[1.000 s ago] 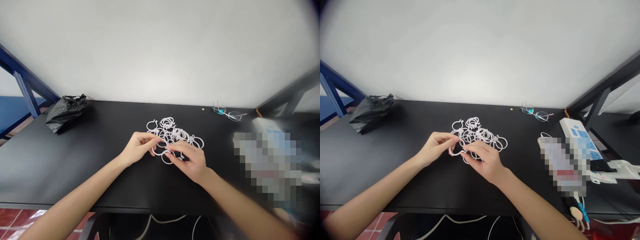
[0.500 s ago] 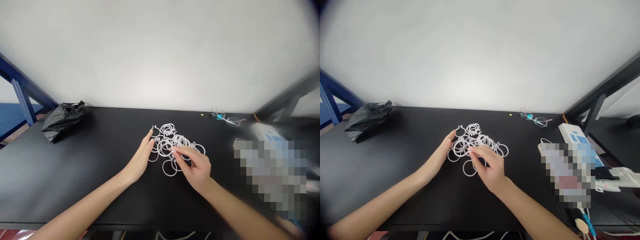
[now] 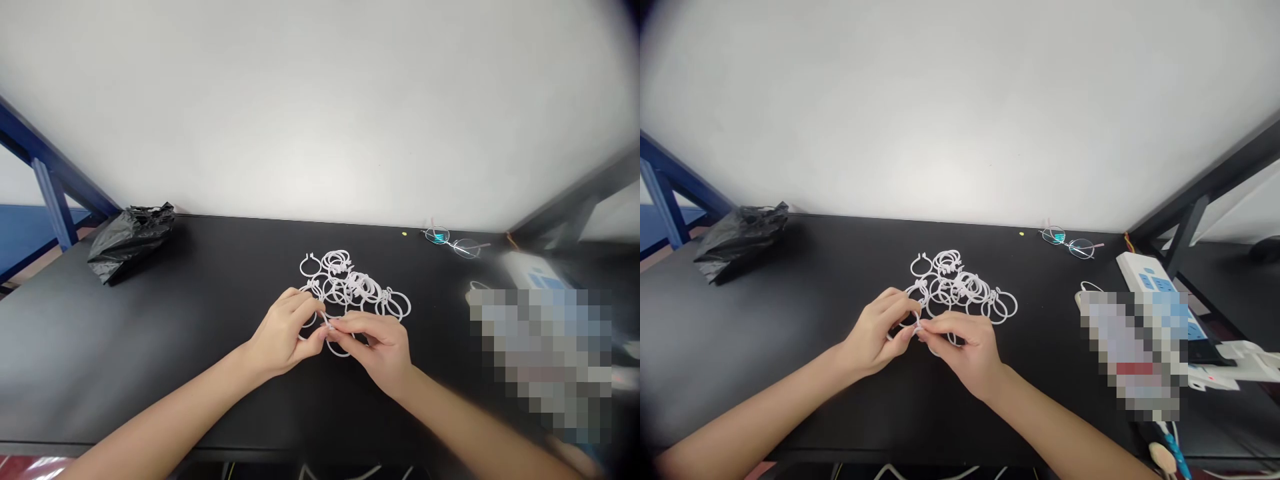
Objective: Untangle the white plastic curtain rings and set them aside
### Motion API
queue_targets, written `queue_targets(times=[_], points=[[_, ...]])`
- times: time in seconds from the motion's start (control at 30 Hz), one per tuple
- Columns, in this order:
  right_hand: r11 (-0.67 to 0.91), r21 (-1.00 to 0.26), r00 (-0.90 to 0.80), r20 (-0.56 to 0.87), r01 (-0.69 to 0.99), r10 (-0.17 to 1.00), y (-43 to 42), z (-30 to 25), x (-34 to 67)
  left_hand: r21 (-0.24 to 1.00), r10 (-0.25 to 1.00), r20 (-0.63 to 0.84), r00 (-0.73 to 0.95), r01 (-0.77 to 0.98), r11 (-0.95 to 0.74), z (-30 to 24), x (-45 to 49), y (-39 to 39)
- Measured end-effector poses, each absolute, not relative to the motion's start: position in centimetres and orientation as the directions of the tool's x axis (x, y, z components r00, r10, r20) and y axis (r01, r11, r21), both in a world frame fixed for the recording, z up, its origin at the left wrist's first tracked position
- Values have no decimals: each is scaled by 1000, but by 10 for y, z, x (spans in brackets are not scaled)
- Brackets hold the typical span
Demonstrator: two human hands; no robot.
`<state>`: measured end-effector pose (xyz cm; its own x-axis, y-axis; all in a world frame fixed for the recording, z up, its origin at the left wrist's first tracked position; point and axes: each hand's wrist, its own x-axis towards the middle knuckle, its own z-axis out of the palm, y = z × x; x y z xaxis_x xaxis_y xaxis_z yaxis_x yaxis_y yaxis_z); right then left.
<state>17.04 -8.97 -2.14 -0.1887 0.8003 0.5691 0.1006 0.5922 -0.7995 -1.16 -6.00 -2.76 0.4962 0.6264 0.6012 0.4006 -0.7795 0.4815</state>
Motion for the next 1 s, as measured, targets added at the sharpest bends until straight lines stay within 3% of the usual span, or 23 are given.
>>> queue_targets(times=[0.23,0.4,0.53,0.7,0.8,1.0], points=[[590,-803,-203,566,81,799,-92,-21,171,483,621,582,525,391,-784,-23,-12,-61],[647,-728,-225,607,227,762,-84,-24,174,318,623,512,592,543,-777,-14,-32,-36],[644,-719,-168,623,263,764,-80,-25,180,273,808,517,283,840,-468,-19,-75,1],[643,-681,-153,636,349,757,-76,-27,184,280,918,394,46,945,-168,-40,-114,26],[637,-670,-150,635,381,757,-75,-28,185,305,941,338,12,944,-122,-48,-117,27],[604,-659,-81,643,448,762,-72,-25,189,312,936,338,98,927,-210,-54,-108,25]])
